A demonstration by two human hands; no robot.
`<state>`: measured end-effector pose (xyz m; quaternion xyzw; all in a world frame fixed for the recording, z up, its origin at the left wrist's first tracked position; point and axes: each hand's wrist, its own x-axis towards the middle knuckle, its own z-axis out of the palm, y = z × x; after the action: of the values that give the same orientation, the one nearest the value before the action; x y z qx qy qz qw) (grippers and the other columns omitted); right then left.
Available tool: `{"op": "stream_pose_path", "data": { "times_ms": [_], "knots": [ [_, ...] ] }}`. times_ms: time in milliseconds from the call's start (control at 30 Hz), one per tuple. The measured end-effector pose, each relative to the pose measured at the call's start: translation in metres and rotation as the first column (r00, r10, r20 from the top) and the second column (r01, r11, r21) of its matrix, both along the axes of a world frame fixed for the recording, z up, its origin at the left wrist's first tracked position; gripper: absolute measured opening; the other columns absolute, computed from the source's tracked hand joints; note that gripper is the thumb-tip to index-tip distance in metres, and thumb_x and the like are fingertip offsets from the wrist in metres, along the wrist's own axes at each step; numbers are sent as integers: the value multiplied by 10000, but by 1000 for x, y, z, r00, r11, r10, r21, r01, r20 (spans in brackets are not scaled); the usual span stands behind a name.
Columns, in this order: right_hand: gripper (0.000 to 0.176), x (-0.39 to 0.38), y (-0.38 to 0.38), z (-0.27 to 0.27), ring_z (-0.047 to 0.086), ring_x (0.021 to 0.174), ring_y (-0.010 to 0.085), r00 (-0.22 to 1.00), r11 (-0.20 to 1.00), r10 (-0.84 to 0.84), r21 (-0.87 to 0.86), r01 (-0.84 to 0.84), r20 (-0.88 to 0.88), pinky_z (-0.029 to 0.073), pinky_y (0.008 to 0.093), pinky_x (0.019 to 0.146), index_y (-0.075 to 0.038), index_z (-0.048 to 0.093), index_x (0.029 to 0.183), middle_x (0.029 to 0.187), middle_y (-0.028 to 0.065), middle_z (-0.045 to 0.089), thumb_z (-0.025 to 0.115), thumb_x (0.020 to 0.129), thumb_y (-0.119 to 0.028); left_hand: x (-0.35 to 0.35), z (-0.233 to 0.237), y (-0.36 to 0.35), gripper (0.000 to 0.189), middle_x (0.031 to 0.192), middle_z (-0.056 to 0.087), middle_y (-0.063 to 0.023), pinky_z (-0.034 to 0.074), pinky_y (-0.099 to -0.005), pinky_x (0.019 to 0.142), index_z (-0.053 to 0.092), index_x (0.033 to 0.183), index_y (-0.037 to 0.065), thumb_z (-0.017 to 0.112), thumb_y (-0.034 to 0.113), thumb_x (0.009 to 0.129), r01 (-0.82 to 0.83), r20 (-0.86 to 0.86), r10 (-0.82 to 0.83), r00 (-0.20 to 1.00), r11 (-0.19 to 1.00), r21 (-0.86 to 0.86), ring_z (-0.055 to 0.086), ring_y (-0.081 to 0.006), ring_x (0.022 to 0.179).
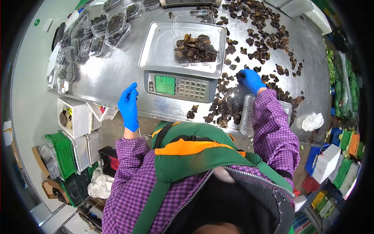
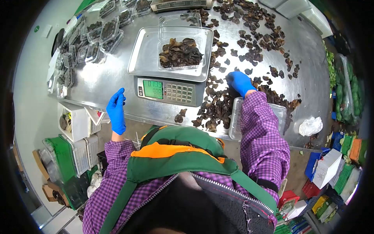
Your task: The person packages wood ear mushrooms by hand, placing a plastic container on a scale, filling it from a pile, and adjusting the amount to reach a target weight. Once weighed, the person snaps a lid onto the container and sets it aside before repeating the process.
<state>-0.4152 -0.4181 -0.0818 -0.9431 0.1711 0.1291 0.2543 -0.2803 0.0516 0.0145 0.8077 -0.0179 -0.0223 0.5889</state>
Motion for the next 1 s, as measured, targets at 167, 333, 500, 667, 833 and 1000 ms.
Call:
{"op": "stream_pose_path", "data": {
  "times_ms": [167,333,500,667,833,1000],
  "knots": [
    [345,4,2,37,660,953,278,947,938,-284,247,242,149,509,361,844,-18,628,1113,1031,161,678,679,819,-192,35,9,-26,259,1073,663,-28,454,-229,741,653,1151,32,572,141,930,63,-75,-69,995,994,-84,560,-77,822],
    [448,21,13,75,662,856,251,835,893,-430,296,338,344,516,335,791,-2,601,1148,1028,146,673,718,793,-249,73,22,-87,263,1097,666,-38,463,-235,765,644,1156,21,578,138,929,232,-24,-238,971,962,-140,574,-87,843],
    [427,27,-11,0,618,928,280,748,888,-458,199,415,481,497,374,827,-61,619,1119,1111,142,595,744,757,-250,87,17,-114,264,1117,656,-54,462,-255,815,635,1163,8,565,72,917,334,-56,-343,938,934,-130,571,-105,867],
    [214,59,27,-22,515,1132,348,824,877,-481,166,452,301,462,424,914,-72,661,942,1232,162,537,695,752,-163,94,5,-113,271,1142,651,-55,468,-255,825,633,1171,15,565,62,913,333,-118,-347,930,935,-125,575,-105,883],
    [131,41,57,-34,506,1108,376,816,891,-452,229,392,360,472,418,875,-24,619,918,1213,198,535,593,791,-9,104,4,-99,278,1117,654,-48,459,-232,787,626,1177,-2,562,90,923,252,-102,-263,959,962,-107,561,-84,852],
    [195,45,56,6,607,818,342,791,900,-429,276,337,436,504,374,718,-21,636,940,931,164,624,608,758,44,116,5,-111,286,1147,645,-63,459,-244,820,619,1184,-6,563,97,923,245,-104,-261,960,958,-146,577,-104,927]
  ]
}}
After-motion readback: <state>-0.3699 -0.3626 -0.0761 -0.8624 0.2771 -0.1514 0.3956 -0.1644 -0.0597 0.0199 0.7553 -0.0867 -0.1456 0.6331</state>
